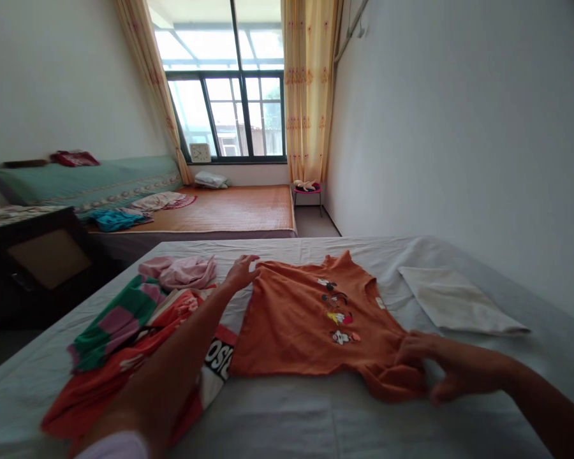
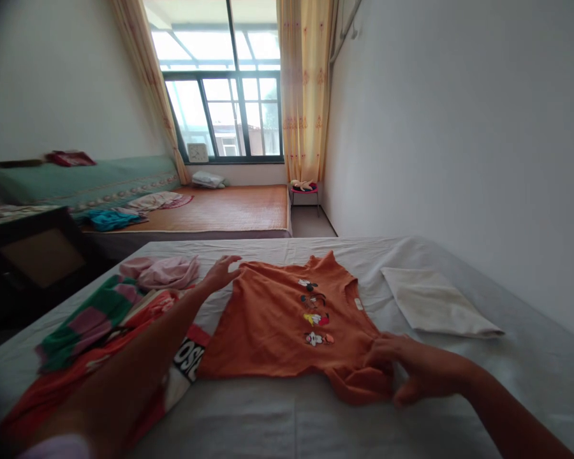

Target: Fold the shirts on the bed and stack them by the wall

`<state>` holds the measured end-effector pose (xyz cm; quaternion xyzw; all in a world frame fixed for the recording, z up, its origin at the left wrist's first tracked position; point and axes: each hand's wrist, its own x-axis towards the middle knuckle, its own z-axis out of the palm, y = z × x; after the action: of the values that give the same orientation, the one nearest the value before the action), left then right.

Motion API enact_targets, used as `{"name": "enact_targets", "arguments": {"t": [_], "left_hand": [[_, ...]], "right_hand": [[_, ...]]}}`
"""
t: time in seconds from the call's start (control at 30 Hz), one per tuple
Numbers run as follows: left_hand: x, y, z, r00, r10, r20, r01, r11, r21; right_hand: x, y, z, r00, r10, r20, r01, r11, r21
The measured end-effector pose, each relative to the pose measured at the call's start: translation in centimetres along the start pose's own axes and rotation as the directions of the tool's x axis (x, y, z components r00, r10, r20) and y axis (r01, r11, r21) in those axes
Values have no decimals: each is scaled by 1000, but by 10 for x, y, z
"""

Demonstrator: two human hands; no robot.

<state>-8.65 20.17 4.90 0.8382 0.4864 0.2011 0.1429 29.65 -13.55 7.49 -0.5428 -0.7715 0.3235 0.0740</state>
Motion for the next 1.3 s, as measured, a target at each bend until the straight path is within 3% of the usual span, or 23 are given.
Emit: {"name": "enact_targets", "arguments": {"t": [0.03, 0.07, 0.13, 0.17, 0.2, 0.23, 0.33, 0.4, 0.53, 0.63, 0.7, 0.77, 0.83, 0.87, 0.93, 1.0, 1.07, 1.17, 1.23, 1.3], "left_hand": [[-15, 6, -8, 984, 138, 111, -130, 989, -74], [-33, 13, -16, 930, 259, 260, -225, 962, -153], [-72, 26, -30, 720, 410, 560, -314, 912, -264], [-91, 32, -34, 624, 440, 646, -348, 896, -275], [-109, 37, -37, 576, 456, 678, -381, 884, -271], [-126, 41, -38, 577, 464, 673, -421, 874, -242], [-158, 46, -33, 673, 468, 573, -489, 862, -130], [-166, 45, -30, 708, 466, 531, -508, 858, -76], [-163, 45, -40, 730, 456, 508, -474, 874, -105], [-139, 48, -48, 813, 404, 419, -344, 915, -213], [-112, 48, -43, 909, 328, 258, -252, 924, -287], [-84, 47, -32, 979, 188, 75, -149, 920, -362], [-63, 42, -16, 1000, -5, 7, 7, 886, -463], [-58, 39, -8, 996, -92, 15, 87, 855, -511], [-55, 31, 6, 978, -193, 79, 203, 793, -574], [-60, 24, 15, 974, -189, 128, 228, 783, -579], [-68, 18, 20, 984, -116, 133, 171, 815, -554], [-74, 15, 21, 992, 33, 123, 35, 859, -511], [-75, 13, 18, 974, 127, 186, -17, 865, -501], [-75, 9, 14, 939, 190, 287, -25, 870, -493]], "right_hand": [[-5, 0, 1, 1000, 18, -23, -18, 1000, -11], [-10, 0, 4, 998, 25, -51, -26, 999, -20], [-16, -2, 12, 994, 28, -109, -32, 999, -35], [-17, -5, 17, 990, 16, -137, -22, 999, -39], [-16, -8, 22, 987, -5, -160, -2, 999, -41], [-15, -11, 26, 984, -30, -177, 23, 999, -42], [-12, -17, 31, 968, -111, -226, 107, 994, -28], [-15, -17, 29, 951, -130, -280, 144, 989, 30], [-20, -7, 23, 957, 0, -291, 73, 969, 237], [0, 4, 16, 937, 107, -332, 15, 939, 345], [25, 11, 8, 865, 207, -458, 2, 910, 414], [53, 20, -4, 725, 360, -587, -26, 866, 499], [74, 31, -15, 587, 497, -639, -63, 815, 576], [81, 38, -19, 554, 545, -629, -91, 791, 605], [86, 52, -20, 557, 606, -568, -169, 752, 637], [85, 65, -12, 594, 626, -505, -233, 735, 637], [82, 72, -1, 623, 574, -531, -213, 778, 590], [81, 71, 12, 638, 387, -666, -97, 898, 429], [81, 65, 13, 639, 280, -717, -53, 945, 322], [80, 62, 10, 691, 223, -687, -43, 962, 269]]}}
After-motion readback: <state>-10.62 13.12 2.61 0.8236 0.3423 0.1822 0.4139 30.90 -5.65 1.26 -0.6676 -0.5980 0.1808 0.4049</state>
